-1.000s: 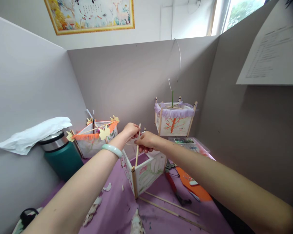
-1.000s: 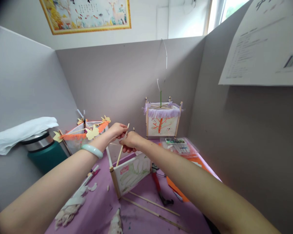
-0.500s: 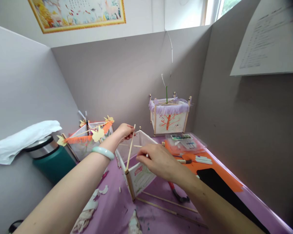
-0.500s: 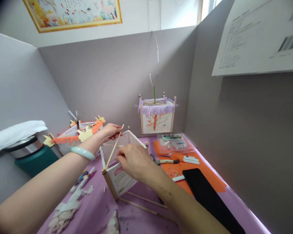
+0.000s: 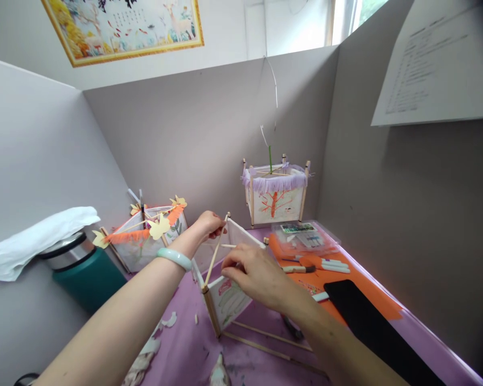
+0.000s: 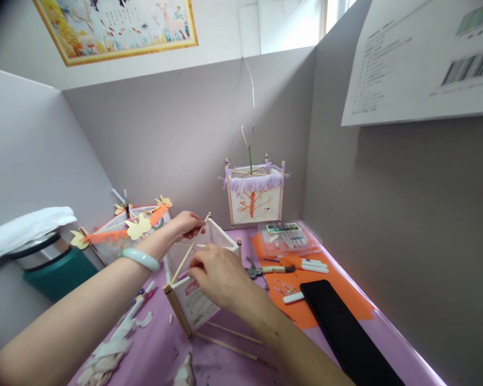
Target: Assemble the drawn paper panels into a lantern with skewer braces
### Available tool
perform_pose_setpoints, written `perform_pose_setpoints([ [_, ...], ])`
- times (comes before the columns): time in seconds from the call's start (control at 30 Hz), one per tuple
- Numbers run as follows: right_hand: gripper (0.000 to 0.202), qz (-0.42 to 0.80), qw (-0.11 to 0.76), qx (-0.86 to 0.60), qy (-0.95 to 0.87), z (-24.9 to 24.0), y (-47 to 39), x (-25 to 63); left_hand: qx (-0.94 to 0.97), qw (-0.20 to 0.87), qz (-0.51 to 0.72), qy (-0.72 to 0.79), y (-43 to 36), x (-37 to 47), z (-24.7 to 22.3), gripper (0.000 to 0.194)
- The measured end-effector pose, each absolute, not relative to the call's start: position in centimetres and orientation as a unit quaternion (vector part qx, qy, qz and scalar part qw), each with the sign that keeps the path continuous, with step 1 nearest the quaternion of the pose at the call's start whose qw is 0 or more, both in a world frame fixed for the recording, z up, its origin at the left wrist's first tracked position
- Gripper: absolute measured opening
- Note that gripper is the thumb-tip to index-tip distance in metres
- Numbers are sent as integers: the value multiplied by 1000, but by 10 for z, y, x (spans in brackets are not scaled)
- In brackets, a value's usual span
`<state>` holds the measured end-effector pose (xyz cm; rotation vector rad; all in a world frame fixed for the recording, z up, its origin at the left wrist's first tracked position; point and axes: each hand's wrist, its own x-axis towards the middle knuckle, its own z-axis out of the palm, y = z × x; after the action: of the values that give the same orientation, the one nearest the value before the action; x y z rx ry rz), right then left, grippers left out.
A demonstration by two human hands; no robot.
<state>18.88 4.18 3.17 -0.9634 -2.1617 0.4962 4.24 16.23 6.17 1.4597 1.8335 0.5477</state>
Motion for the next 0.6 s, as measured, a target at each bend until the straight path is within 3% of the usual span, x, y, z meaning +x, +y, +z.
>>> perform_pose_setpoints([
  [0.6, 16, 127, 326, -405, -845, 31, 34, 185, 525, 357, 160, 756, 173, 53, 65, 30],
])
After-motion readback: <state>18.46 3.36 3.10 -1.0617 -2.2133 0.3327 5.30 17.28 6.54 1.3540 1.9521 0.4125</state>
